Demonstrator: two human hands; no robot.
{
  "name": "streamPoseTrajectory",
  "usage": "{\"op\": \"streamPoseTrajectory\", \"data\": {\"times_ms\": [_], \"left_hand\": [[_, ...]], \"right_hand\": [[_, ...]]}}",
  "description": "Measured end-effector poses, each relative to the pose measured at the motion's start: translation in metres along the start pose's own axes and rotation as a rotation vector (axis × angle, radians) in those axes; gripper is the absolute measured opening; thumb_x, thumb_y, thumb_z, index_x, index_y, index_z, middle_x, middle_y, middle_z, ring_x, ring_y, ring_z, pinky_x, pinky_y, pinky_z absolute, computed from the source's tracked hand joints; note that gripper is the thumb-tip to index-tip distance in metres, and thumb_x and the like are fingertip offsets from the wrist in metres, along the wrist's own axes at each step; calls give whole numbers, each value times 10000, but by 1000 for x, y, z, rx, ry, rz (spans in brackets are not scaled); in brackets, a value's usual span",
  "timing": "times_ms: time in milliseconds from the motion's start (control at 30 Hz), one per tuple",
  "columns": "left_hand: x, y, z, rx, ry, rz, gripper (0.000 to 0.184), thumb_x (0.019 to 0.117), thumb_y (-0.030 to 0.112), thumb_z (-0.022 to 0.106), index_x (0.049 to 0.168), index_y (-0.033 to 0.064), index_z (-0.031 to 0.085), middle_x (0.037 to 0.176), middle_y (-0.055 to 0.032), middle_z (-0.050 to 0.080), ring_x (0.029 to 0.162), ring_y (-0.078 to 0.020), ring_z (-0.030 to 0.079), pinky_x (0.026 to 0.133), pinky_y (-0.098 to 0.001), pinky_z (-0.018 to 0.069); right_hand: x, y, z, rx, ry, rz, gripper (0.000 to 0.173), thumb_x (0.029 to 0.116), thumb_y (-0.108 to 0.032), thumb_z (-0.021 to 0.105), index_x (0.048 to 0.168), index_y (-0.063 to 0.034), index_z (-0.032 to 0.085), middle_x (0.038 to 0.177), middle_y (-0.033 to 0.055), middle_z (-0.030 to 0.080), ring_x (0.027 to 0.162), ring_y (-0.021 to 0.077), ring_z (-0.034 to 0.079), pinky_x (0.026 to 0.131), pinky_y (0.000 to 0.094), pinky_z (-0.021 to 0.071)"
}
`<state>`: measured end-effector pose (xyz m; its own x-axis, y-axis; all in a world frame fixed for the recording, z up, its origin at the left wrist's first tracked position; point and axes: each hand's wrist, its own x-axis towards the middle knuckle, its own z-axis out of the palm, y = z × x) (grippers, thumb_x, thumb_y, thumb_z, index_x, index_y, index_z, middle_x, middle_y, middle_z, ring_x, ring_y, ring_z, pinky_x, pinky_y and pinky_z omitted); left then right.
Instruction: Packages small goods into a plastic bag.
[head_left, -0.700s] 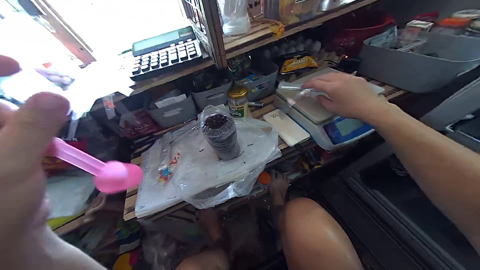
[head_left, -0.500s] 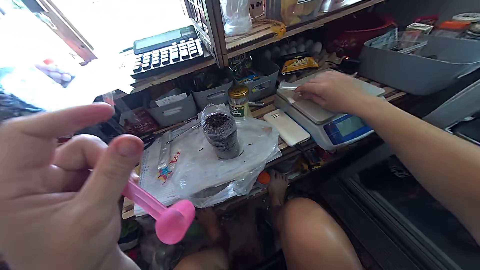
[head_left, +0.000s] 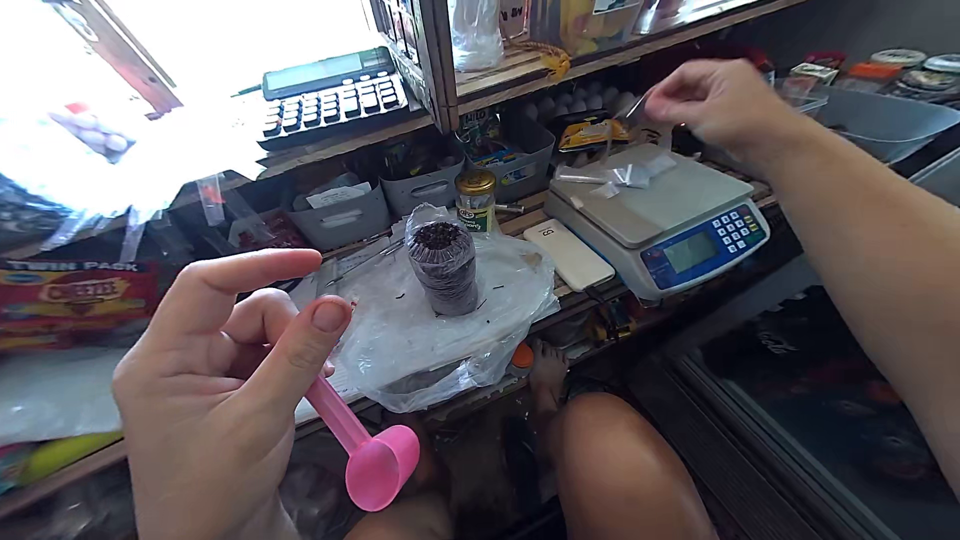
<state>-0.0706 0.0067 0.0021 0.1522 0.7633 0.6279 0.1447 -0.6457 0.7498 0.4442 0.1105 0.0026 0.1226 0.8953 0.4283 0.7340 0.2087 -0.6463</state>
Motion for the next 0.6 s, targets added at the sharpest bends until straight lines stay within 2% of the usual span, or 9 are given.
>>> {"op": "streamPoseTrajectory", "data": {"times_ms": [100,167,200,233,300,367,500,533,600], "left_hand": [[-1,3,3,-3,-29,10,309,950,279,743,1236,204,656,736,115,616,560,-16,583,498,-160,532],[-1,5,6,-6,-45,17,297,946,270,745,1221,197,662,726,112,609,557,-19,582,501,-162,539],[-2,6,8,-4,-51,21,288,946,266,744,1214,192,666,719,109,598,555,-23,575,500,-165,535],[-2,7,10,0,-54,22,277,945,269,745,1203,196,673,712,110,596,552,-22,574,499,-163,532],[-2,10,13,6,-62,22,258,949,282,738,1187,205,676,713,113,599,557,-19,578,504,-156,529],[-3,14,16,-11,-85,23,219,972,282,711,1175,203,684,723,106,613,564,-20,589,512,-156,536],[-8,24,41,-74,-208,-10,157,1016,245,655,1138,174,723,711,72,628,535,-25,565,492,-165,510],[-10,25,51,-84,-242,-24,175,1018,238,655,1160,162,724,700,74,620,534,-21,558,489,-164,503],[-12,24,75,-116,-301,-53,301,1004,203,680,1295,129,686,644,68,569,510,-14,523,467,-159,470]], "right_hand": [[7,-7,-17,203,269,97,333,1015,-188,624,1277,-1,538,1087,55,637,944,59,643,880,255,545],[10,-8,-28,215,321,91,412,994,-113,633,1332,22,440,1086,59,622,919,52,666,877,244,564],[10,-7,-34,216,325,72,388,980,-70,630,1302,13,430,1087,52,629,913,45,665,873,238,561],[11,-7,-39,231,331,50,310,972,-37,624,1234,-16,459,1089,28,649,911,34,669,868,231,564],[7,-11,-47,262,390,11,166,950,6,620,1106,-47,603,1083,-5,682,916,24,664,873,225,562],[-3,-28,-51,250,437,-27,224,963,-19,619,1181,-47,664,1121,-2,673,929,25,660,897,227,555],[-50,-96,-30,369,335,-141,403,964,-42,672,1347,-57,551,1243,1,636,959,73,703,896,262,606],[-67,-113,-19,392,273,-174,454,951,-44,685,1376,-60,525,1292,6,612,987,88,701,910,284,608],[-104,-143,9,427,166,-210,523,929,-36,692,1410,-89,495,1348,-8,578,1010,90,698,896,286,619]]}}
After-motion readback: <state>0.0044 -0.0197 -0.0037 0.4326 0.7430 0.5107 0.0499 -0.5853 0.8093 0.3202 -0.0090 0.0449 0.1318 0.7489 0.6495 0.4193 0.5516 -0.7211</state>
